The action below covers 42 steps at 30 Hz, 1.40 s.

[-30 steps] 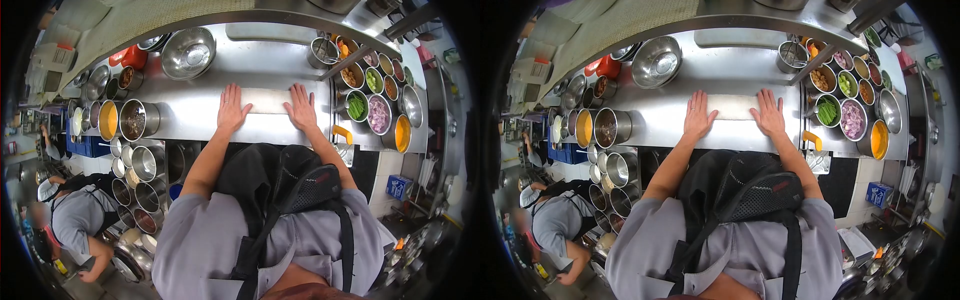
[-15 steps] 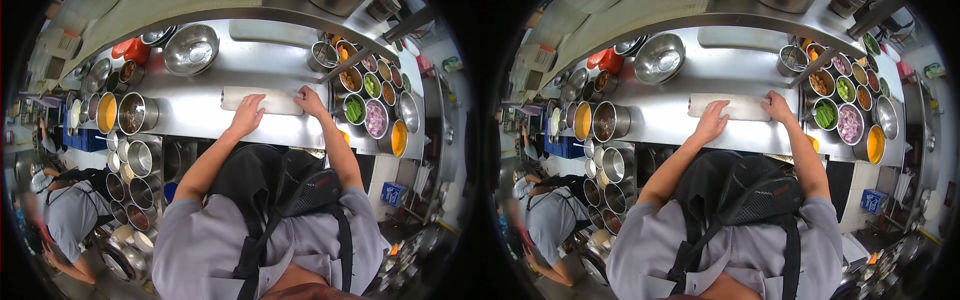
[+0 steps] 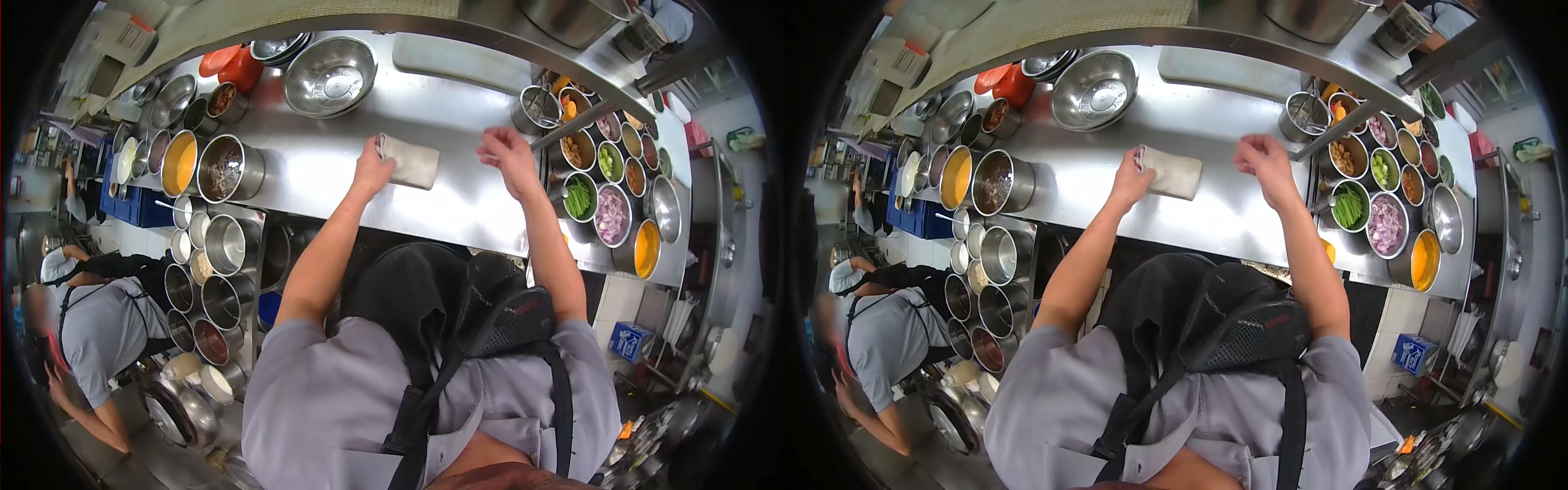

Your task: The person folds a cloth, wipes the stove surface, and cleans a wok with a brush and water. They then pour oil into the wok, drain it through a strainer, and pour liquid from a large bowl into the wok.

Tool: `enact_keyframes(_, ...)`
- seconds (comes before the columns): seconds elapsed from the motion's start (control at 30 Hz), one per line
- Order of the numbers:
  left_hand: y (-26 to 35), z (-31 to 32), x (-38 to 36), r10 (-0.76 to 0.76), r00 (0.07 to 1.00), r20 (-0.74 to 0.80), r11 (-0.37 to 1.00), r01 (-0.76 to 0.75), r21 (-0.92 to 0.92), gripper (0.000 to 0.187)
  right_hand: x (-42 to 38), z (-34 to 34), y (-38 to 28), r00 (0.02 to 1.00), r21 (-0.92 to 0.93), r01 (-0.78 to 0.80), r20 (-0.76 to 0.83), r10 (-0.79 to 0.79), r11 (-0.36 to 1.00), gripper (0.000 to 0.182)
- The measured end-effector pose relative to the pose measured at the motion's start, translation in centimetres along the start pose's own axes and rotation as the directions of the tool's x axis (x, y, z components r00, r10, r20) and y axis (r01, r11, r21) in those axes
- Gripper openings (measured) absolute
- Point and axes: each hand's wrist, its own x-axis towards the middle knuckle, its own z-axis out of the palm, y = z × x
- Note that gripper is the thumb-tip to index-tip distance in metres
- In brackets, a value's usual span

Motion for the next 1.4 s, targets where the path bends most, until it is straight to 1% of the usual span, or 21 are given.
enact_keyframes(0.03, -1.5, -0.1, 0.5, -0.035, 0.999, -0.002, 0.986, 0.034, 0.166, 0.068, -0.3, -0.6, 1.2, 0.999, -0.034, -0.049, -0.012, 0.049, 0.998, 0.034)
enact_keyframes(0.07, -2.7, 0.2, 0.7, -0.037, 0.999, -0.010, 0.986, 0.038, 0.162, 0.068, -0.5, -0.9, 2.4, 0.999, -0.038, -0.048, -0.003, 0.048, 0.998, 0.034)
enact_keyframes(0.13, -3.8, 0.3, 0.6, 0.248, 0.960, -0.128, 0.919, -0.192, 0.345, 0.064, -0.7, -1.3, 5.0, 0.981, -0.148, -0.191, -0.011, 0.192, 0.970, 0.033)
enact_keyframes(0.23, -2.4, 0.7, -0.7, 0.178, 0.963, -0.202, 0.928, -0.095, 0.360, 0.062, -0.2, -1.1, 8.4, 0.971, -0.301, -0.222, 0.014, 0.237, 0.928, 0.037)
enact_keyframes(0.47, -1.9, 0.9, -2.4, 0.217, 0.958, -0.185, 0.891, -0.117, 0.439, 0.060, 2.7, 3.4, 9.9, 0.930, -0.593, -0.284, 0.019, 0.366, 0.753, 0.060)
enact_keyframes(0.6, -3.0, 0.9, -2.4, 0.307, 0.923, -0.231, 0.863, -0.168, 0.477, 0.062, 4.4, 7.1, 11.6, 0.974, -0.776, -0.021, 0.126, 0.187, 0.630, 0.054)
enact_keyframes(0.7, -3.1, -0.5, -2.2, 0.180, 0.972, -0.149, 0.925, -0.116, 0.362, 0.064, 5.1, 9.3, 12.1, 0.991, -0.743, 0.094, 0.131, 0.007, 0.663, 0.045)
enact_keyframes(0.73, -3.2, -0.9, -2.2, 0.178, 0.969, -0.172, 0.928, -0.107, 0.358, 0.064, 5.5, 9.8, 12.0, 0.989, -0.596, 0.086, 0.150, 0.006, 0.798, 0.039)
enact_keyframes(0.77, -3.2, -1.3, -2.3, 0.105, 0.983, -0.153, 0.969, -0.066, 0.240, 0.063, 5.7, 10.2, 11.9, 0.986, -0.427, 0.067, 0.166, 0.006, 0.902, 0.035)
enact_keyframes(0.83, -3.7, -1.7, -2.6, 0.039, 0.990, -0.135, 0.994, -0.024, 0.109, 0.063, 5.1, 11.9, 9.1, 0.977, -0.366, 0.120, 0.209, -0.044, 0.923, 0.032)
enact_keyframes(0.87, -3.9, -1.8, -2.8, -0.081, 0.992, -0.097, 0.982, 0.063, -0.176, 0.063, 4.5, 12.8, 7.2, 0.968, -0.296, 0.161, 0.231, -0.093, 0.942, 0.031)
enact_keyframes(0.9, -4.1, -1.9, -3.1, -0.181, 0.983, -0.024, 0.883, 0.152, -0.444, 0.063, 3.8, 13.6, 5.5, 0.965, -0.305, 0.172, 0.241, -0.099, 0.937, 0.031)
enact_keyframes(0.93, -4.7, -1.9, -3.4, -0.175, 0.984, -0.033, 0.878, 0.141, -0.457, 0.063, 3.1, 14.4, 3.9, 0.950, -0.263, 0.192, 0.291, -0.112, 0.945, 0.032)
enact_keyframes(1.0, -5.8, -2.0, -4.0, -0.255, 0.965, 0.063, 0.579, 0.205, -0.789, 0.077, 1.3, 16.0, 0.3, 0.927, -0.234, 0.222, 0.353, -0.129, 0.947, 0.033)
enact_keyframes(1.03, -6.4, -2.1, -4.2, -0.248, 0.967, 0.054, 0.566, 0.190, -0.803, 0.077, -0.1, 16.9, -1.5, 0.919, -0.181, 0.193, 0.378, -0.113, 0.964, 0.035)
enact_keyframes(1.1, -7.3, -2.4, -4.9, -0.192, 0.954, 0.231, 0.277, 0.278, -0.920, 0.098, -2.3, 18.1, -4.4, 0.897, -0.115, 0.123, 0.438, -0.061, 0.986, 0.046)
enact_keyframes(1.13, -6.5, -3.0, -5.9, -0.184, 0.958, 0.220, 0.259, 0.263, -0.929, 0.098, -3.2, 18.6, -5.6, 0.891, -0.134, 0.133, 0.451, -0.059, 0.982, 0.046)
enact_keyframes(1.2, -3.9, -4.5, -8.7, 0.038, 0.947, 0.320, -0.057, 0.321, -0.945, 0.111, -4.9, 19.6, -7.1, 0.876, -0.044, 0.060, 0.482, -0.031, 0.997, 0.049)
enact_keyframes(1.27, -1.1, -6.6, -11.7, 0.037, 0.972, 0.232, -0.109, 0.234, -0.966, 0.115, -5.7, 19.9, -7.0, 0.873, -0.078, 0.084, 0.487, -0.036, 0.993, 0.055)
enact_keyframes(1.33, -1.5, -9.0, -13.4, 0.194, 0.961, 0.195, -0.157, 0.227, -0.961, 0.114, -5.7, 19.7, -5.0, 0.889, -0.137, 0.071, 0.458, -0.001, 0.988, 0.059)
enact_keyframes(1.4, -1.2, -10.7, -15.8, 0.221, 0.965, 0.142, -0.100, 0.168, -0.981, 0.107, -6.6, 20.0, -2.9, 0.885, -0.168, 0.095, 0.465, -0.006, 0.981, 0.060)
